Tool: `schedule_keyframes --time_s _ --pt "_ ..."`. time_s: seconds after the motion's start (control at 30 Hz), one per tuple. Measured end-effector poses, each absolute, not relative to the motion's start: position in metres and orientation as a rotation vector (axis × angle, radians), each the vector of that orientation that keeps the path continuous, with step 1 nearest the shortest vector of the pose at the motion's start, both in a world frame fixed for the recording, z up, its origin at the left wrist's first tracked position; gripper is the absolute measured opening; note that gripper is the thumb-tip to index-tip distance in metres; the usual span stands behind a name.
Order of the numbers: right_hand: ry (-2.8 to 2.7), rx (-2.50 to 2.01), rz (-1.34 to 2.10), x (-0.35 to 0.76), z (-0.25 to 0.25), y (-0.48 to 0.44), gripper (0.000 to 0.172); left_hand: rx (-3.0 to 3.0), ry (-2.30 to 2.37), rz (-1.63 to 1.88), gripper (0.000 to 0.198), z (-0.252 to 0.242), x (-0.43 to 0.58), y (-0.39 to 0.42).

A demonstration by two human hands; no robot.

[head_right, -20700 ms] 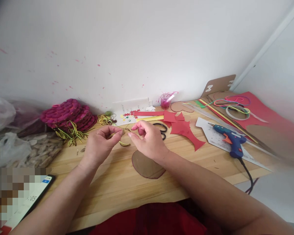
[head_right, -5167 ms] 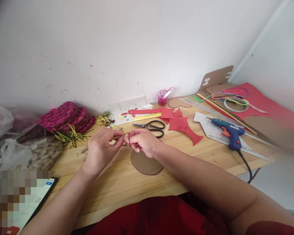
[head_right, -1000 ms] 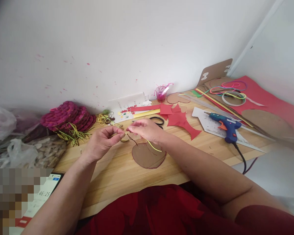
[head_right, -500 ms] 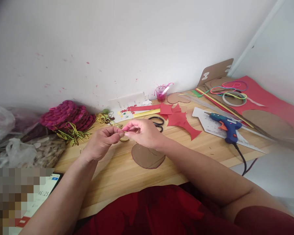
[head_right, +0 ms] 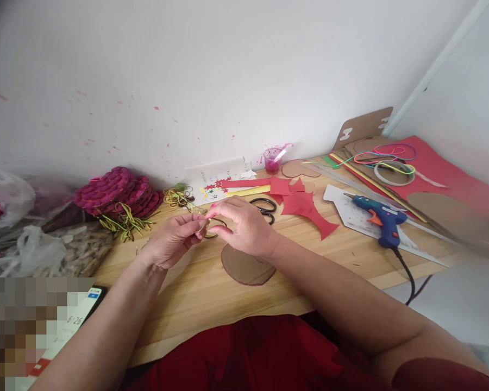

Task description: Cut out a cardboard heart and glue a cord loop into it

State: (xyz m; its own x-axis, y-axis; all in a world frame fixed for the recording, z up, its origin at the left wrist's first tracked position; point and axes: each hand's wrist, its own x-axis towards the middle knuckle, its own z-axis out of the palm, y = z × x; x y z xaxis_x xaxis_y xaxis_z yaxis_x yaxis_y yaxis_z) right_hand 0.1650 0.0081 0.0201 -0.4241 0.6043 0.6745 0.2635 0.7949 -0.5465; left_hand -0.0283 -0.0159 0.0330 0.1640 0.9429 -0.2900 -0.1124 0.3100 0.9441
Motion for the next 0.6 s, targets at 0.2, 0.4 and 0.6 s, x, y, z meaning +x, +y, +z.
schedule_keyframes --time_s 0.2,0.4,0.6 --pt "-2.007 -0.619 0.050 0.166 0.018 0.007 0.009 0.857 1.103 1.007 0.019 0.030 -0.025 -0.017" --pt "-2.055 -0.605 -0.056 0.166 0.017 0.006 0.007 0.794 1.070 0.993 0.016 0.030 -0.020 -0.018" --pt "-2.071 -0.599 0.013 0.163 0.018 0.006 0.014 0.793 1.053 0.967 0.018 0.030 -0.017 -0.019"
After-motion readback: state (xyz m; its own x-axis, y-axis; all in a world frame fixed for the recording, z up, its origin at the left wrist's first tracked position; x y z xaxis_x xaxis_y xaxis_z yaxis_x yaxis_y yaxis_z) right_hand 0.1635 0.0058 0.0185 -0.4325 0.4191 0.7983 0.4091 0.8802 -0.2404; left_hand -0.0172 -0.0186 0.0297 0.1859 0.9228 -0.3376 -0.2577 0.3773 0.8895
